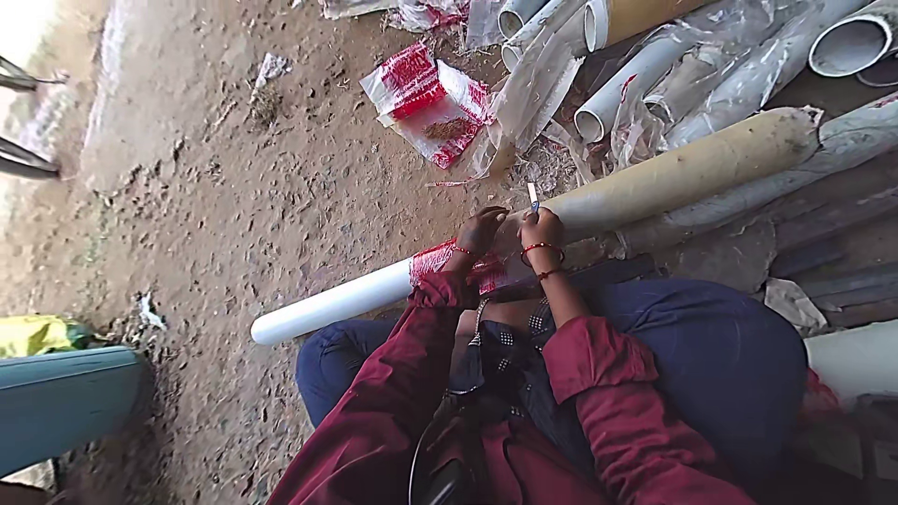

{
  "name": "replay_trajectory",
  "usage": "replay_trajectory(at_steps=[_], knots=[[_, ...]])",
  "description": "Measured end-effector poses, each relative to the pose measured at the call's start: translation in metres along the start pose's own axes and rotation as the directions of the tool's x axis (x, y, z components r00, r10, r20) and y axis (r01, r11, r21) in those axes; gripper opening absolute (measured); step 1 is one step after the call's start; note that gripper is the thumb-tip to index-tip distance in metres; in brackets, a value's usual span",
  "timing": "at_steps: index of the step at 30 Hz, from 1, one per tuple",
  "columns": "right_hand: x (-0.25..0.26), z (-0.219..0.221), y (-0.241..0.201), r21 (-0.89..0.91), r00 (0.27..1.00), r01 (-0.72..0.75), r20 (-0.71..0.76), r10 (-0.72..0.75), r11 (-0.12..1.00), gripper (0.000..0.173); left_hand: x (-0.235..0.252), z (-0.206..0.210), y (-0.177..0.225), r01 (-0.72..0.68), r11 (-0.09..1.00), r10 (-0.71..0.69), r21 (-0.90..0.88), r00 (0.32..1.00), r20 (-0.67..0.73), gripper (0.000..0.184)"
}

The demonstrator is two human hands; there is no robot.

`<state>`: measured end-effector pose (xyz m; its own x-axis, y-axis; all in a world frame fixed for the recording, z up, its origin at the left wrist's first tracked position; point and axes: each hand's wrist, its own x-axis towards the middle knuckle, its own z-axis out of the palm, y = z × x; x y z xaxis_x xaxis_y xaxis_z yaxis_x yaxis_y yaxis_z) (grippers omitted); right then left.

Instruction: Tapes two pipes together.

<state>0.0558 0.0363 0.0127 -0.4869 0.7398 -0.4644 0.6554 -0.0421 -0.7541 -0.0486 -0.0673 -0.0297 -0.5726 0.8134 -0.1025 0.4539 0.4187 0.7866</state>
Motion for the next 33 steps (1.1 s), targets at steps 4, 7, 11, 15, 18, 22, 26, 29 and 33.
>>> replay_trajectory(at_steps=[4,7,11,15,18,22,26,29,33], knots=[[0.025,0.006,0.017,0.100,0.911,0.264,-0.353,-0.214,0.959,0.029,-0.013,0.003,-0.006,-0.087,0.996,0.087,0.035,0.996,0.006,0.050],[0.037,0.014,0.021,0.014,0.892,0.304,-0.356,-0.280,0.952,0.032,-0.007,0.016,0.004,0.058,0.977,-0.061,0.204,0.998,0.011,0.042],[0.043,0.025,0.038,-0.202,0.827,0.403,-0.339,-0.450,0.893,0.030,0.011,0.019,0.021,0.295,0.879,-0.322,0.375,0.947,0.011,0.040],[0.046,0.033,0.049,-0.385,0.726,0.461,-0.356,-0.589,0.800,0.027,0.028,0.010,0.034,0.328,0.853,-0.392,0.407,0.916,0.084,0.039],[0.045,0.039,0.048,-0.432,0.714,0.441,-0.364,-0.599,0.787,0.028,0.034,0.008,0.035,0.369,0.845,-0.429,0.387,0.900,0.077,0.037],[0.044,0.042,0.047,-0.441,0.701,0.419,-0.399,-0.591,0.794,0.026,0.047,0.005,0.026,0.422,0.845,-0.477,0.329,0.872,0.107,0.038],[0.044,0.045,0.048,-0.471,0.670,0.411,-0.424,-0.609,0.780,0.025,0.055,0.000,0.022,0.474,0.850,-0.512,0.230,0.846,0.149,0.039],[0.044,0.044,0.046,-0.477,0.692,0.403,-0.400,-0.601,0.781,0.026,0.043,0.004,-0.001,0.363,0.926,-0.372,0.104,0.923,0.092,0.038],[0.048,0.035,0.044,-0.339,0.748,0.434,-0.381,-0.543,0.835,0.031,0.032,0.001,-0.011,0.209,0.949,-0.199,-0.238,0.978,0.062,0.030]])
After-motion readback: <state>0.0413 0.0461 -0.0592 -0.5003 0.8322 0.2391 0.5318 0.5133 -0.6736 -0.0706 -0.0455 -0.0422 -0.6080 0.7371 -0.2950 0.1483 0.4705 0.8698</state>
